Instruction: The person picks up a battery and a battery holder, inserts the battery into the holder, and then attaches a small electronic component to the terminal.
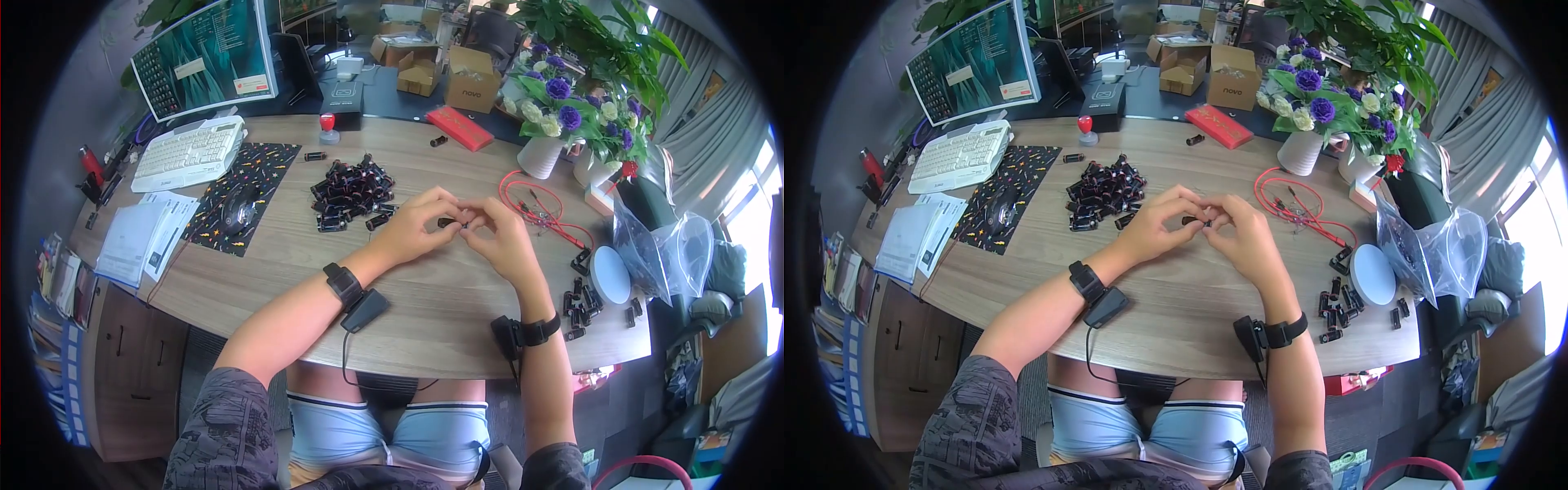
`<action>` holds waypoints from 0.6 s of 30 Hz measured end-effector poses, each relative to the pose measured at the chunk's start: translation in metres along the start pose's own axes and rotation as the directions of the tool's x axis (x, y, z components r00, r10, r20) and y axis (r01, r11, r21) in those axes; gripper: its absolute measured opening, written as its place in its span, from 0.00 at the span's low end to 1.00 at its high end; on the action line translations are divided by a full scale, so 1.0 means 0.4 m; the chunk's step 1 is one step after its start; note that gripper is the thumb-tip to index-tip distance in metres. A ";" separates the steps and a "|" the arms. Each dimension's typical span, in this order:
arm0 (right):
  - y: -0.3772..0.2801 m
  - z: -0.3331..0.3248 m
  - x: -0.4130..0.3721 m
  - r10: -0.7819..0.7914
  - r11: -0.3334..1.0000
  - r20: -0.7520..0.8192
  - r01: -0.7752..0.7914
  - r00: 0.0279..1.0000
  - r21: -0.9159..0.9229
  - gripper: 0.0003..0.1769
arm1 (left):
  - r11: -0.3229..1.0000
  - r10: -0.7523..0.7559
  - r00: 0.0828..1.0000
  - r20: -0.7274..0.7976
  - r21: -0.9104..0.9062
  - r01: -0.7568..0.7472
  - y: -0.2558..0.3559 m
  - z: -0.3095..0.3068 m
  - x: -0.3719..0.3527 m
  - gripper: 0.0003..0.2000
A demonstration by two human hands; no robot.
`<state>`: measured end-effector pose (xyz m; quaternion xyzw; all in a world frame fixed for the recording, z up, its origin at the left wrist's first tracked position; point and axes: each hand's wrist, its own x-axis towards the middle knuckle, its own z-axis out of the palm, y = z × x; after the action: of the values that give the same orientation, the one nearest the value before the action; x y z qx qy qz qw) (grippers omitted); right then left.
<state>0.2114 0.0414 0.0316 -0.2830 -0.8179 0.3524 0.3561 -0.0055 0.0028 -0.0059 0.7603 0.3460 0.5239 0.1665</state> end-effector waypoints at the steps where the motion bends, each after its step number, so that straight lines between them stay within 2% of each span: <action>1: 0.001 0.000 0.000 0.007 1.000 0.002 -0.007 1.000 0.009 0.26 | 1.000 0.001 1.000 0.004 -0.002 -0.001 -0.001 0.000 0.000 0.07; 7: 0.012 -0.001 0.001 0.014 1.000 -0.020 -0.013 1.000 0.018 0.26 | 0.998 0.025 1.000 0.007 0.052 -0.025 -0.008 -0.008 0.002 0.07; 10: 0.016 0.005 0.001 -0.042 0.999 -0.087 0.043 0.995 0.004 0.24 | 0.997 0.039 0.999 0.008 0.073 -0.040 -0.009 -0.009 0.003 0.07; 18: 0.008 0.004 0.001 -0.070 0.997 -0.087 0.069 0.994 -0.020 0.22 | 0.995 0.047 0.999 0.014 0.093 -0.048 -0.007 -0.011 0.005 0.07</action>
<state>0.2108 0.0430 0.0284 -0.2727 -0.8137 0.3200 0.4014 -0.0100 0.0058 -0.0046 0.7784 0.3509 0.5064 0.1206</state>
